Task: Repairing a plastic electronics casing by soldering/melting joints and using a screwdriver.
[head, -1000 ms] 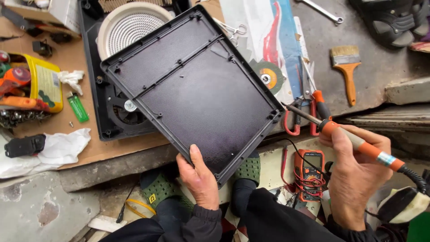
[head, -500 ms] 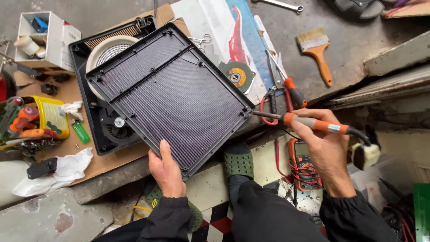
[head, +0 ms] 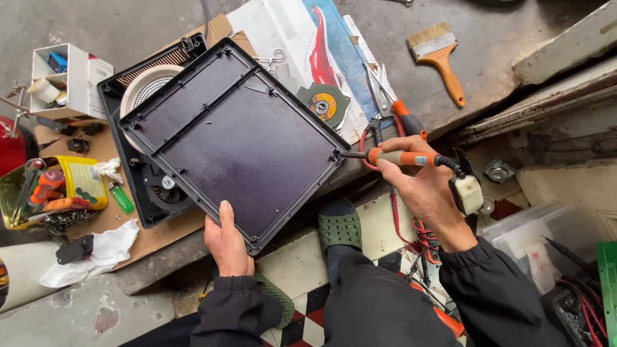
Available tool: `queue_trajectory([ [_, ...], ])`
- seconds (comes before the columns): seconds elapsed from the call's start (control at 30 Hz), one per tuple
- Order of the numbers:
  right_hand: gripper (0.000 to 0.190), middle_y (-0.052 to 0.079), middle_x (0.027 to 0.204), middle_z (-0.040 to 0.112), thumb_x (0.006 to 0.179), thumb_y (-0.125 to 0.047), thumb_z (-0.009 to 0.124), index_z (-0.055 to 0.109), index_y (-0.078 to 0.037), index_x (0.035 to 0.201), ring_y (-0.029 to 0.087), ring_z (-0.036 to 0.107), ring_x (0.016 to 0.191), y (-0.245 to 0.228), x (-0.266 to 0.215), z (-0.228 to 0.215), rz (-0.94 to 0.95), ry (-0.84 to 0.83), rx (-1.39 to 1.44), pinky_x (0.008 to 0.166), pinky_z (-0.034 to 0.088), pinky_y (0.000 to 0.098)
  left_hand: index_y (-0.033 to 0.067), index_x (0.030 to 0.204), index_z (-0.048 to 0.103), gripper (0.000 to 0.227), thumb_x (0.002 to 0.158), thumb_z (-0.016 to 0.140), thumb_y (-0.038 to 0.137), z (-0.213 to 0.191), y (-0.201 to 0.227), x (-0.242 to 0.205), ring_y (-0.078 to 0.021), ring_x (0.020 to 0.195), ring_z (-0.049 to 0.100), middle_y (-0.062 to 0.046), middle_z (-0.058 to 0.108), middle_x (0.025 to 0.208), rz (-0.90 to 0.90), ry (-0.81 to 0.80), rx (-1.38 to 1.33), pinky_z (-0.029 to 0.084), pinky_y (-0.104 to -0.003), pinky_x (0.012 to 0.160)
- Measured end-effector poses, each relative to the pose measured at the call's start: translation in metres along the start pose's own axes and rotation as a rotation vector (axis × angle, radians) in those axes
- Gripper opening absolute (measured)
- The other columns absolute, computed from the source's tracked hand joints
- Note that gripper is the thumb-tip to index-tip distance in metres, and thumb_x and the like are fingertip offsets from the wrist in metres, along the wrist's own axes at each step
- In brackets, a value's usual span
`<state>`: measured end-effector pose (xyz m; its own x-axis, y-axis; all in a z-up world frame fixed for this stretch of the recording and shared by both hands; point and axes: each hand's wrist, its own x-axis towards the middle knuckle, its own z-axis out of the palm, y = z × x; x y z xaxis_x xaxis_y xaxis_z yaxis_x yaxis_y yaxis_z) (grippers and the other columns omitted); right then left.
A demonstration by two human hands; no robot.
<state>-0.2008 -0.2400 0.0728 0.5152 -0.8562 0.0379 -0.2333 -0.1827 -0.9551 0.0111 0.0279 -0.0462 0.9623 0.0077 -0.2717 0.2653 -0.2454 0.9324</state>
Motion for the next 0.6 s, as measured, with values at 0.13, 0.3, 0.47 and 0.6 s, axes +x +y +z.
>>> queue_trajectory([
  [0.13, 0.017, 0.019, 0.116, 0.082, 0.096, -0.002, 0.085, 0.081, -0.005, 0.112, 0.03, 0.08, 0.112, -0.008, -0.004, 0.001, -0.01, -0.013, -0.026, 0.09, 0.066, 0.0345, 0.0006, 0.132, 0.071, 0.036, 0.112, 0.076, 0.03, 0.0, 0.004, 0.004, -0.0159, 0.111, 0.069, -0.013, 0.077, 0.114, 0.0, -0.007, -0.007, 0.06, -0.042, 0.099],
  [0.3, 0.02, 0.017, 0.12, 0.082, 0.096, -0.005, 0.085, 0.08, -0.008, 0.116, 0.026, 0.078, 0.114, 0.0, -0.001, -0.007, 0.037, -0.011, -0.024, 0.094, 0.065, 0.0333, 0.0036, 0.131, 0.071, 0.03, 0.113, 0.075, 0.028, -0.004, -0.001, 0.016, -0.0148, 0.098, 0.075, -0.011, 0.079, 0.11, -0.049, -0.037, -0.071, 0.067, -0.037, 0.089],
  [0.47, 0.021, 0.02, 0.118, 0.081, 0.095, -0.005, 0.084, 0.08, -0.008, 0.116, 0.031, 0.079, 0.112, 0.02, 0.012, -0.009, 0.025, -0.06, -0.03, 0.092, 0.066, 0.0367, 0.0029, 0.13, 0.07, 0.03, 0.112, 0.076, 0.026, -0.003, -0.002, 0.021, -0.0158, 0.098, 0.077, -0.012, 0.081, 0.111, -0.059, -0.051, -0.079, 0.068, -0.037, 0.087],
  [0.6, 0.02, 0.022, 0.113, 0.081, 0.095, -0.001, 0.082, 0.079, -0.005, 0.114, 0.032, 0.079, 0.108, -0.005, 0.026, -0.003, -0.085, -0.192, -0.076, 0.088, 0.066, 0.0453, 0.0029, 0.128, 0.071, 0.028, 0.112, 0.076, 0.025, -0.006, -0.014, 0.032, -0.0173, 0.097, 0.079, -0.014, 0.082, 0.111, -0.063, -0.06, -0.089, 0.069, -0.038, 0.085],
])
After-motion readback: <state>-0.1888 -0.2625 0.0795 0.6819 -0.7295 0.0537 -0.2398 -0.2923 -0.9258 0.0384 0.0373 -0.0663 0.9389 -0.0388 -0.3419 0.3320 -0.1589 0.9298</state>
